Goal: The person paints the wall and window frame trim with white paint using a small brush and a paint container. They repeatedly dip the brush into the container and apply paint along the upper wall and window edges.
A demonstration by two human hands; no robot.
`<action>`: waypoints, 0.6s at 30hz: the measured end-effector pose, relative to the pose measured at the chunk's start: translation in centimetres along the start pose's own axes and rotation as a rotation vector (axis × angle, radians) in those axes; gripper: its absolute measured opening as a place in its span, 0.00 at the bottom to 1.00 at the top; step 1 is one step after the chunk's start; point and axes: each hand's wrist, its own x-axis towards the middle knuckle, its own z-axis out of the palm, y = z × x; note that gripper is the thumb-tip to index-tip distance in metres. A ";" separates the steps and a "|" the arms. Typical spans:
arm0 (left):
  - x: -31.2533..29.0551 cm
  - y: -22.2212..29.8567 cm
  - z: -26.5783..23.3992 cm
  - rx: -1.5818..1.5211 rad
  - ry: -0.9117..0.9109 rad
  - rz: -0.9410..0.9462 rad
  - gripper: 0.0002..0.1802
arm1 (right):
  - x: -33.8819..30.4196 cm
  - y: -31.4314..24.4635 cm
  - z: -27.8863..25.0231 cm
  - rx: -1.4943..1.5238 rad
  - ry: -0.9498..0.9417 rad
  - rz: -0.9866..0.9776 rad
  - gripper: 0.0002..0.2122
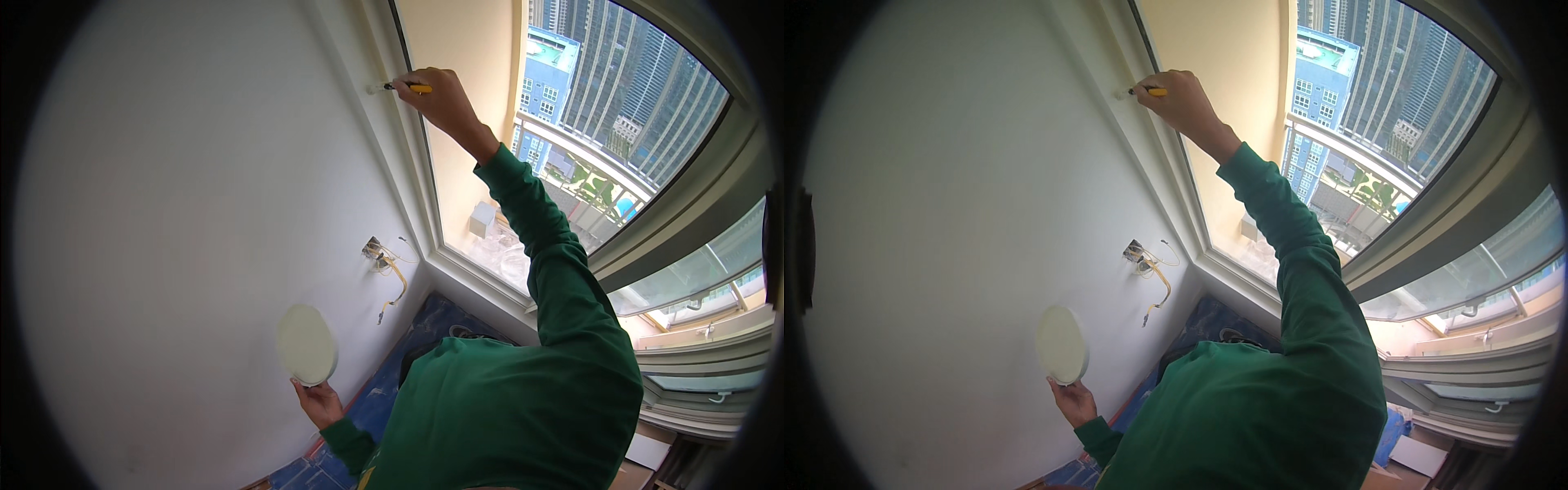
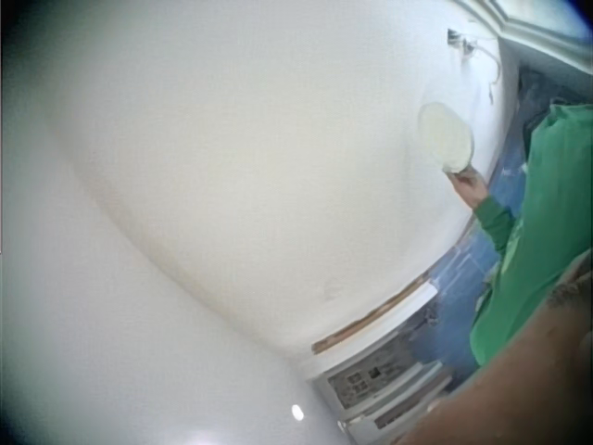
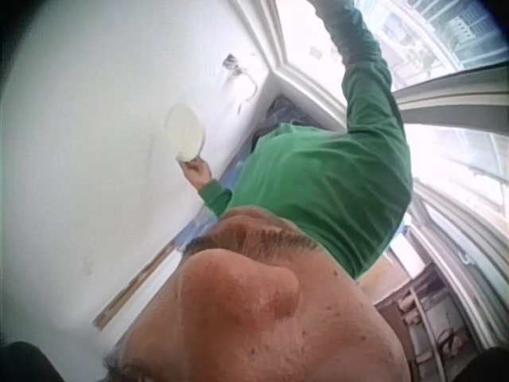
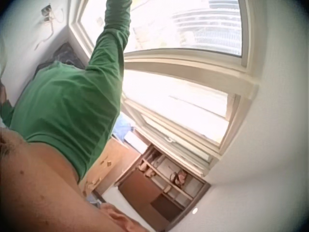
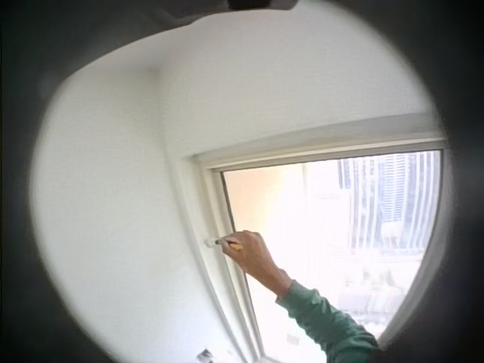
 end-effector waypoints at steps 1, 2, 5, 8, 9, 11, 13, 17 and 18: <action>0.3 0.0 -0.3 -0.042 -0.035 -0.016 0.20 | 2.3 -0.5 -0.4 -0.044 0.062 -0.102 0.12; 0.2 -0.3 0.1 -0.037 -0.017 0.001 0.20 | 4.4 -1.3 -0.8 -0.066 0.111 -0.155 0.12; -0.2 -1.0 0.3 -0.040 -0.002 0.044 0.20 | 9.8 -2.5 -1.7 -0.123 0.343 -0.290 0.11; -0.3 -1.2 -0.8 -0.047 -0.025 0.066 0.20 | 11.7 -3.5 -2.0 -0.094 0.532 -0.554 0.10; -0.4 -1.3 -0.9 -0.031 -0.001 0.087 0.20 | 11.7 -3.8 -1.7 -0.096 0.495 -0.500 0.10; -0.7 -1.3 -1.8 -0.050 0.028 0.094 0.21 | 9.2 -4.1 -0.5 -0.107 0.417 -0.385 0.09; -0.4 -1.2 -3.1 -0.123 0.027 0.055 0.22 | 6.4 -2.4 0.7 -0.179 0.290 -0.337 0.08; -1.0 -1.4 -2.0 -0.050 0.107 0.116 0.22 | 2.2 -2.7 0.8 -0.213 0.135 -0.222 0.08; -0.8 -1.2 -2.3 -0.064 0.098 0.100 0.21 | 2.3 -3.1 0.8 -0.202 0.129 -0.200 0.08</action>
